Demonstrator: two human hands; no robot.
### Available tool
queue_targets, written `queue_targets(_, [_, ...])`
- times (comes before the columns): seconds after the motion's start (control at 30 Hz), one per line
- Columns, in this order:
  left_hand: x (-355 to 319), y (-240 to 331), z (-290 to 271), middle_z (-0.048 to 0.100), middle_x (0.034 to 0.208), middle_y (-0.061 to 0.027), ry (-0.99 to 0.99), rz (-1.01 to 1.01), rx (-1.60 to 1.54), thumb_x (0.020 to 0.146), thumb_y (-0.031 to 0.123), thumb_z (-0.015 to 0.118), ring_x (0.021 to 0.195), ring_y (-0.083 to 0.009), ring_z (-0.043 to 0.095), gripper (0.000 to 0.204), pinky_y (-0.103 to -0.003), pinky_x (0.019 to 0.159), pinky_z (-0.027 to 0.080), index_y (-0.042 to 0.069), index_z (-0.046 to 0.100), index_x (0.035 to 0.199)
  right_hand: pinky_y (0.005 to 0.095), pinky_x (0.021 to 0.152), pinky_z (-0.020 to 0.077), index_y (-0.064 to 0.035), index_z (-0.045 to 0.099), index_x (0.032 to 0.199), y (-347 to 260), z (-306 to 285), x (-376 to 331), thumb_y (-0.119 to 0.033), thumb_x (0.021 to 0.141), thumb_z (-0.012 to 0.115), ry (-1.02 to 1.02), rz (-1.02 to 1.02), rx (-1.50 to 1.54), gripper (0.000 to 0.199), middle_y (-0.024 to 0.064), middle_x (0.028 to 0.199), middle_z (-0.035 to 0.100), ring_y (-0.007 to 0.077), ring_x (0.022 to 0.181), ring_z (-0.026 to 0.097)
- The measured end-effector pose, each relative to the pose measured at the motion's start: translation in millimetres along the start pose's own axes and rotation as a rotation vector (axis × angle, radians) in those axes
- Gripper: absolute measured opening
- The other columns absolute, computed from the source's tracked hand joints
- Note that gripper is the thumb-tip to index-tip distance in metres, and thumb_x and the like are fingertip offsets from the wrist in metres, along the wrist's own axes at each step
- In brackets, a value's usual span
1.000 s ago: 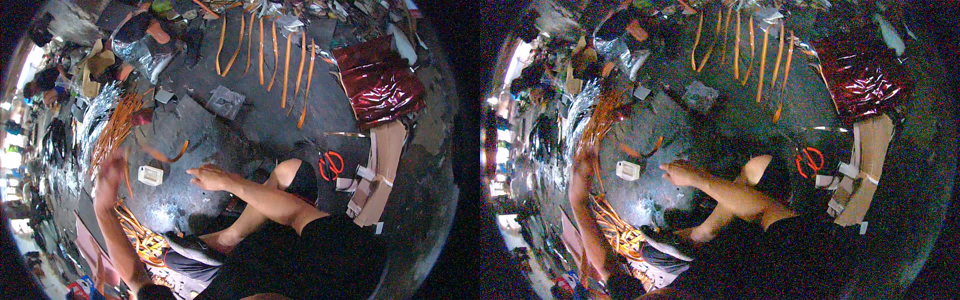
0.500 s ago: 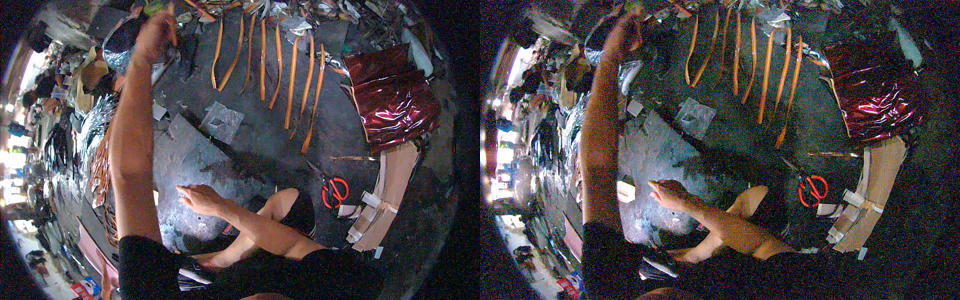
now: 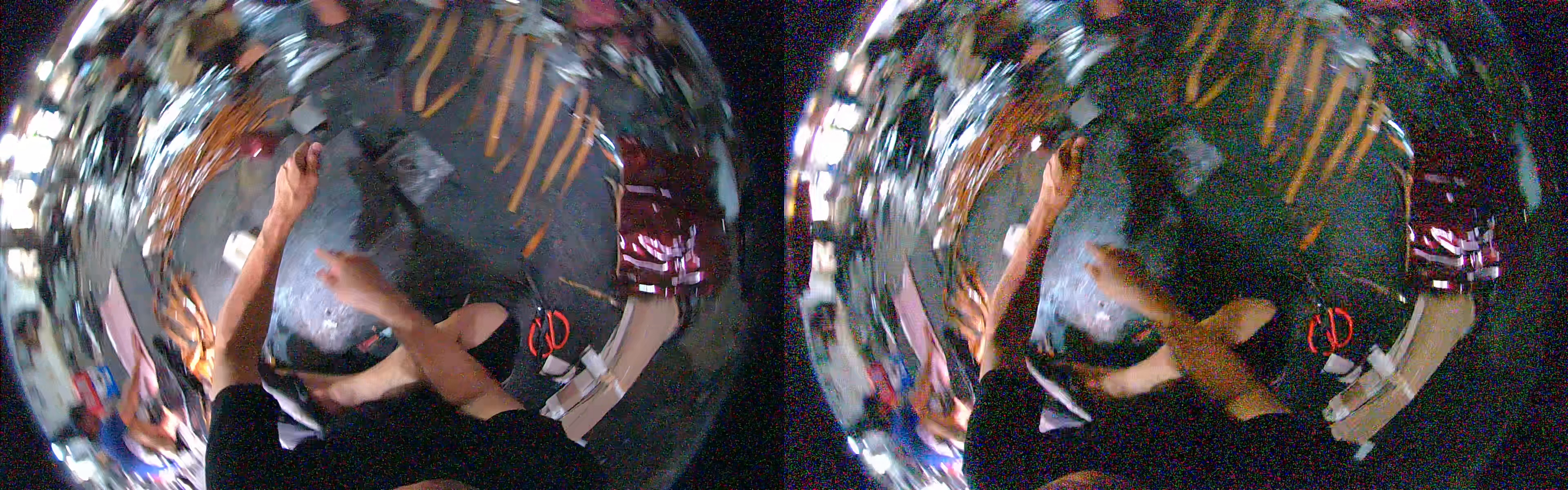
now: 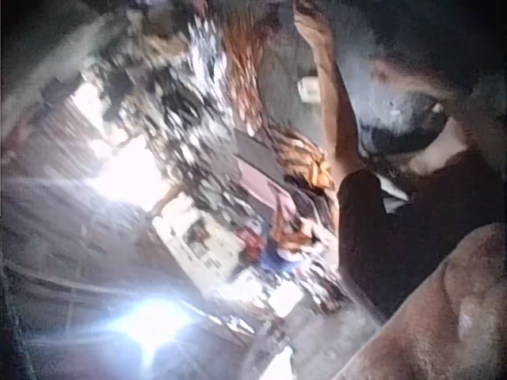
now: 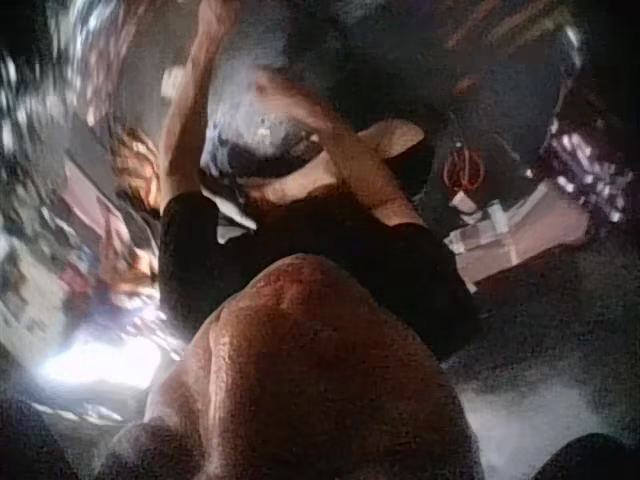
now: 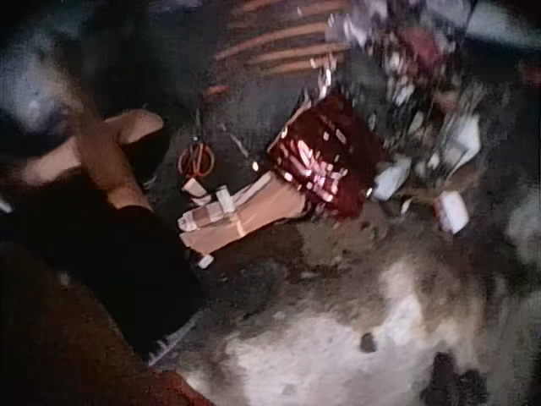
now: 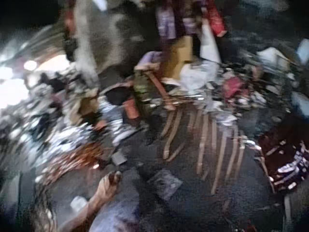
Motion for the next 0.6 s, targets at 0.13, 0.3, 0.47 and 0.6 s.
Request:
queue_targets(0.13, [-124,-52,-93,0.062,0.08,-0.0176,-0.034,-0.205,-0.177,0.089,0.003,0.052,0.072,-0.0295,0.062,0.035,-0.041,0.071,0.049,0.012,0.046,0.123,0.0429,0.079,0.0509,-0.0033,0.054,0.126,-23,-11,-11,-0.024,0.09,0.06,0.073,-0.094,0.031,0.042,0.0232,0.101,0.066,0.0365,0.088,0.066])
queue_targets(0.3, [-269,-201,-138,0.065,0.096,-0.0118,0.109,-0.299,-0.227,0.087,0.002,0.054,0.087,-0.0187,0.061,0.033,-0.032,0.08,0.049,0.011,0.059,0.118,0.0339,0.069,0.0511,-0.0063,0.053,0.131,-40,10,-22,-0.019,0.089,0.064,-0.001,-0.066,-0.046,0.045,0.0167,0.091,0.067,0.0225,0.072,0.063])
queue_targets(0.47, [-360,-323,-168,0.068,0.085,-0.0155,0.39,-0.657,-0.084,0.087,0.015,0.059,0.08,-0.0257,0.067,0.02,-0.035,0.072,0.052,0.004,0.064,0.104,0.0318,0.065,0.0497,-0.009,0.05,0.134,-51,31,-28,-0.018,0.09,0.063,-0.07,-0.066,-0.075,0.047,0.0117,0.083,0.065,0.018,0.066,0.059])
queue_targets(0.6, [-369,-380,-182,0.067,0.09,-0.0211,0.622,-0.759,0.276,0.082,0.027,0.064,0.088,-0.0375,0.065,0.03,-0.045,0.078,0.051,0.003,0.063,0.099,0.0307,0.065,0.0501,-0.0105,0.046,0.138,-53,45,-23,-0.019,0.089,0.065,-0.087,-0.085,-0.079,0.054,0.0093,0.084,0.063,0.0167,0.066,0.059])
Point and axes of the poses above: each hand's wrist, its own x-axis towards the middle knuckle, its own z-axis out of the palm, y = z × x, the point moved 3 cm from there along x, towards the middle knuckle
